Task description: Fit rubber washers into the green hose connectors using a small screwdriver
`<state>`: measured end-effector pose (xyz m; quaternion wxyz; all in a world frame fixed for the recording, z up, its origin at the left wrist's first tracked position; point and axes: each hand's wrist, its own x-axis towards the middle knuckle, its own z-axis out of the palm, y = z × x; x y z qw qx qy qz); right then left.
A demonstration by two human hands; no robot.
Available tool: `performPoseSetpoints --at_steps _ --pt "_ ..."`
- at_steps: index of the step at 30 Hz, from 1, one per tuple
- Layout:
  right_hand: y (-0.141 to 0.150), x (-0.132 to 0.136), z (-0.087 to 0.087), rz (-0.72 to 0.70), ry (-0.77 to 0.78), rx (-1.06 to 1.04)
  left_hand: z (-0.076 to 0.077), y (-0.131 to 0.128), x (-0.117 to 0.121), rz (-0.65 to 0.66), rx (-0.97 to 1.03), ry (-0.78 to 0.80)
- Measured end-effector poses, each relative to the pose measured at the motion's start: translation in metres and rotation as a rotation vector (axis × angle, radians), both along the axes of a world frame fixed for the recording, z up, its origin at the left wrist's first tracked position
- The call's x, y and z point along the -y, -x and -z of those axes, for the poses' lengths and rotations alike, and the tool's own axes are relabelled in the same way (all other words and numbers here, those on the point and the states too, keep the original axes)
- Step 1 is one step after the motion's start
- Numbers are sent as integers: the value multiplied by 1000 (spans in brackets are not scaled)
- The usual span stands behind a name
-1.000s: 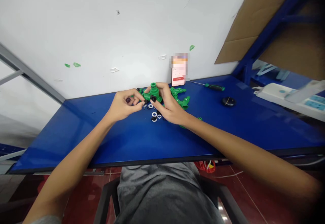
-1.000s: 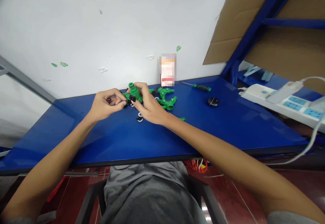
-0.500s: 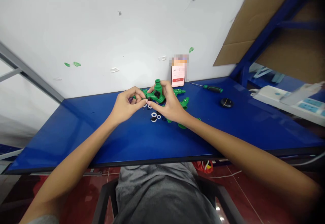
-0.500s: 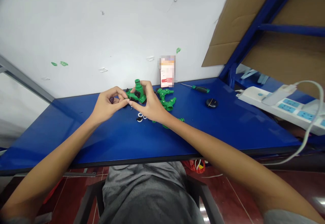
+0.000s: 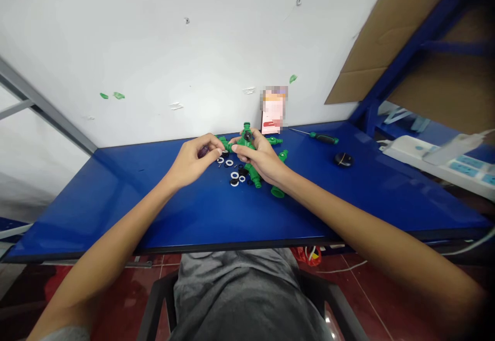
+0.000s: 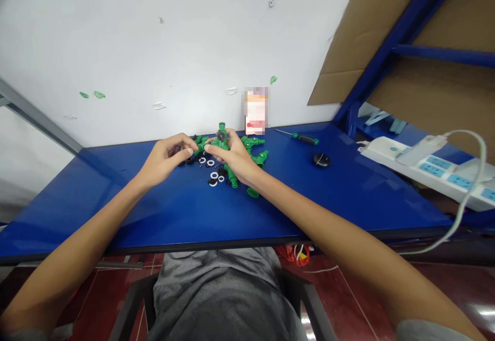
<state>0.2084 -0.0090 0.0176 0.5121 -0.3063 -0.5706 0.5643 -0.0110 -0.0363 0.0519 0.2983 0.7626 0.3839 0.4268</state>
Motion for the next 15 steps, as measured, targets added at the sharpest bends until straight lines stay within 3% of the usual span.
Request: performPoseSetpoints --at_steps 4,11,15 --pt "-1 -3 -2 -13 106 -51 0 3 -5 105 109 97" --pt "3 2 -1 -134 155 -108 11 -14 4 -112 -59 -239" --pt "7 7 -1 -147 162 -128 16 -16 4 -151 -58 -347"
